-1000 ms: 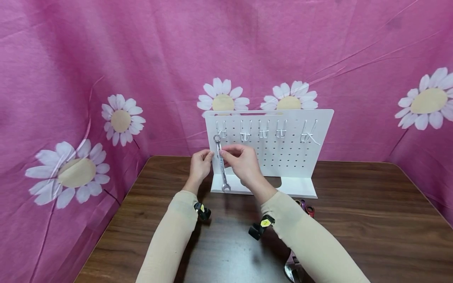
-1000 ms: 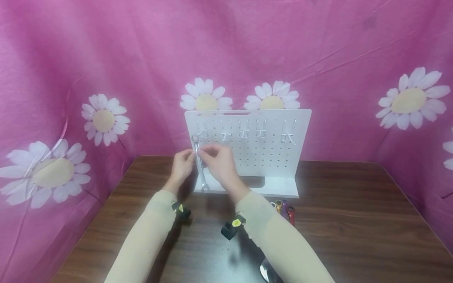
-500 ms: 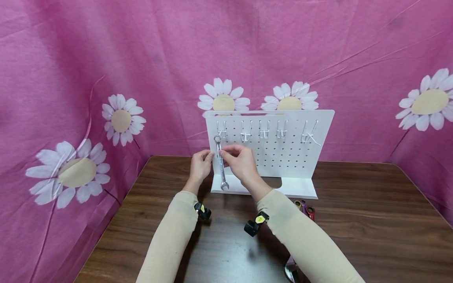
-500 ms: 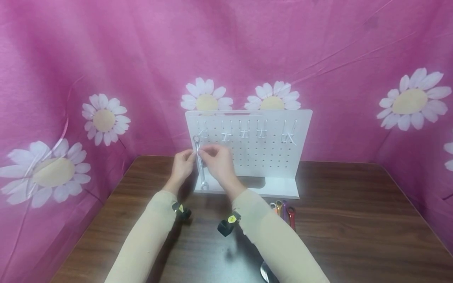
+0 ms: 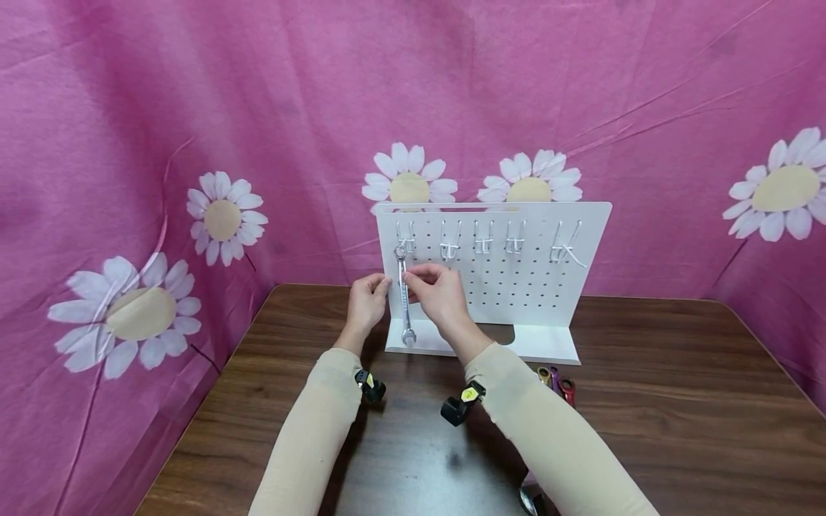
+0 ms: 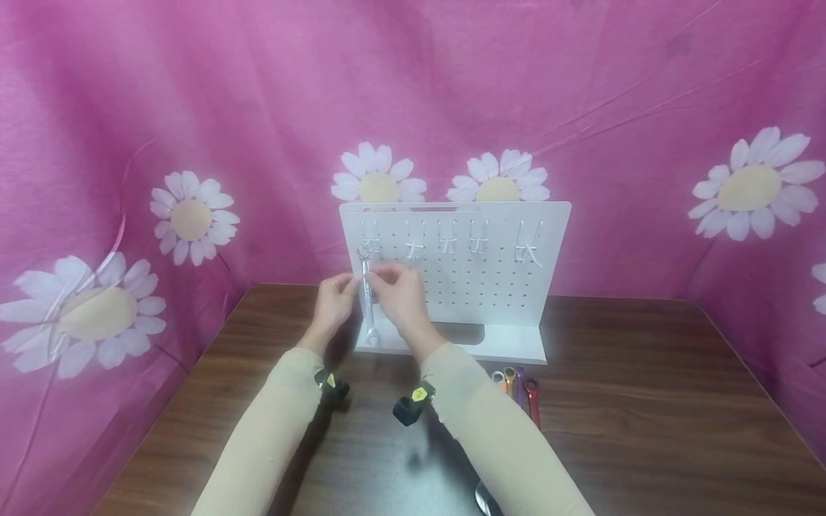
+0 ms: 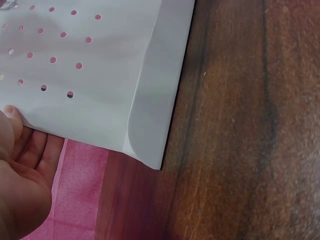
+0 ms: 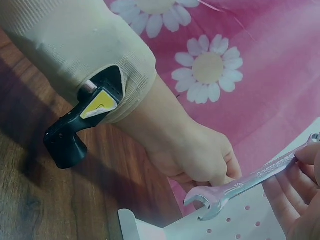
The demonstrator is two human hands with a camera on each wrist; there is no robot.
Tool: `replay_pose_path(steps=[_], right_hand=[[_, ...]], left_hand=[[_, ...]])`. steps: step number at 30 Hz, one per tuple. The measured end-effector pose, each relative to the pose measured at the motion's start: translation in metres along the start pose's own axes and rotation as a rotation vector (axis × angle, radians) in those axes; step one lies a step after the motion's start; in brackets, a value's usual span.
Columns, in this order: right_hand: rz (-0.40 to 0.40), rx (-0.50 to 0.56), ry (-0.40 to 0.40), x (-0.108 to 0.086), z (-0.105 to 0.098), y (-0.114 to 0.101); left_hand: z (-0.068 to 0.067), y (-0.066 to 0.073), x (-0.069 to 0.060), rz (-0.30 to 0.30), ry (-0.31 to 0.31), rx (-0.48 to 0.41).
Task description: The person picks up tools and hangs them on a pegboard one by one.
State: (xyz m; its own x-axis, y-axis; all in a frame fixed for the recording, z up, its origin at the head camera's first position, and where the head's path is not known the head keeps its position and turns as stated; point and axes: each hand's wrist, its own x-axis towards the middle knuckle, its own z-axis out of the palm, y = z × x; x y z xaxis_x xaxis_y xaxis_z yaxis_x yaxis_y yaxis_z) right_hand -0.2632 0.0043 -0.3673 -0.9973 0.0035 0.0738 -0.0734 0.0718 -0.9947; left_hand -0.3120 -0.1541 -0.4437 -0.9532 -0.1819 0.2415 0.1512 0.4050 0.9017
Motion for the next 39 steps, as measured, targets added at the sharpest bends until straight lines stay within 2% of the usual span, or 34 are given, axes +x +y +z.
replay_pose_path(steps=[5, 11, 26, 29, 36, 39], right_hand=[[0.030, -0.033, 0.019, 0.006, 0.001, 0.002], [0.024, -0.091, 0.041, 0.017, 0.001, 0.005], [0.067, -0.105, 0.070, 0.031, -0.002, 0.011], [0.064, -0.099, 0.067, 0.031, -0.003, 0.013], [0.073, -0.012, 0.041, 0.028, -0.007, 0.024], [0.083, -0.019, 0.029, 0.025, -0.011, 0.028]], left_hand=[[0.000, 0.001, 0.000, -0.006, -0.001, 0.013], [-0.001, 0.001, 0.000, -0.019, -0.008, 0.021], [0.000, 0.002, -0.001, -0.004, 0.003, 0.023], [0.000, 0.002, 0.000, -0.001, 0.003, 0.022], [0.000, 0.000, 0.000, -0.018, 0.004, 0.030], [-0.001, -0.001, 0.000, -0.027, -0.002, 0.032]])
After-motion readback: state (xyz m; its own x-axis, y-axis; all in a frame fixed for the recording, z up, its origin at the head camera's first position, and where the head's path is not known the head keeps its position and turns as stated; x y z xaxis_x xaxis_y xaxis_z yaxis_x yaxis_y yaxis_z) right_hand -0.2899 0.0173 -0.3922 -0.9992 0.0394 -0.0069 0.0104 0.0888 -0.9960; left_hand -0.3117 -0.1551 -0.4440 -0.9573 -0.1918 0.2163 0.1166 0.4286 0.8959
